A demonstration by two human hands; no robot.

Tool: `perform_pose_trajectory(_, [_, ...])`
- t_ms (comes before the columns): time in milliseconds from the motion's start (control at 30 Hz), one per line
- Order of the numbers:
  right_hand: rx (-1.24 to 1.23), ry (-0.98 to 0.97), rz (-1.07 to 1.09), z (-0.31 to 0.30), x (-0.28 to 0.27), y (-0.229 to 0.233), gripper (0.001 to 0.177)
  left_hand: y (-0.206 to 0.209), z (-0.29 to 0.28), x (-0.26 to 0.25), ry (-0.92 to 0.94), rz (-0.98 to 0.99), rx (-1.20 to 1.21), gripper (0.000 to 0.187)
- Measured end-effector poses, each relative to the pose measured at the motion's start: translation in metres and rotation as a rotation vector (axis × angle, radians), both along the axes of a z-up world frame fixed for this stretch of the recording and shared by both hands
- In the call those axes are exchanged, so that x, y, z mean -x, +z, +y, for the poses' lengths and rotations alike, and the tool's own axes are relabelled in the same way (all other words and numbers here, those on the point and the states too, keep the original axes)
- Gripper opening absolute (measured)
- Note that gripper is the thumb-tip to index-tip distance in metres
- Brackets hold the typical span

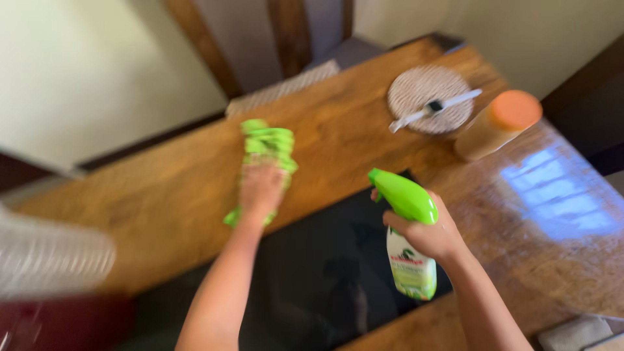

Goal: The person clears a wooden table by moving a pitcher, a plastic jug, and a green cloth aside. They then spray a cleaning solution onto the table surface and wipe it with the cloth, repeatedly moving items like a tissue box, a smartwatch, and a jar to clean underneath them.

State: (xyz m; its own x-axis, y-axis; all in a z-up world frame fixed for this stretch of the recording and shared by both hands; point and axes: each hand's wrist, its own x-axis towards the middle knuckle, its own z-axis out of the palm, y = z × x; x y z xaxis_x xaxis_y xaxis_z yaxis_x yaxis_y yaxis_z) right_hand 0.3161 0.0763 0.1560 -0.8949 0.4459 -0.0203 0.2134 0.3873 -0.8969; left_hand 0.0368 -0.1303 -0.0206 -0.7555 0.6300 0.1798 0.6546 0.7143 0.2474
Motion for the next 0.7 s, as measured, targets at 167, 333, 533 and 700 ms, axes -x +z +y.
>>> perform_pose_trajectory(167, [0.197,0.036,-0.028,-0.039,0.010,0.009,0.044,0.037,-0.050,-0.223,-0.431,-0.102,-0.125,0.043])
perform_pose_trajectory(333, [0.163,0.092,-0.087,-0.072,0.018,0.027,0.045,0.037,-0.113,-0.233,-0.196,-0.043,0.033,0.045])
perform_pose_trajectory(533, [0.122,0.139,-0.102,-0.088,0.029,0.023,0.045,-0.009,-0.185,-0.021,0.658,-0.045,0.045,0.058])
perform_pose_trajectory(700, [0.099,0.111,-0.146,-0.068,0.019,0.008,0.044,-0.023,-0.178,0.107,0.697,-0.104,0.048,0.061])
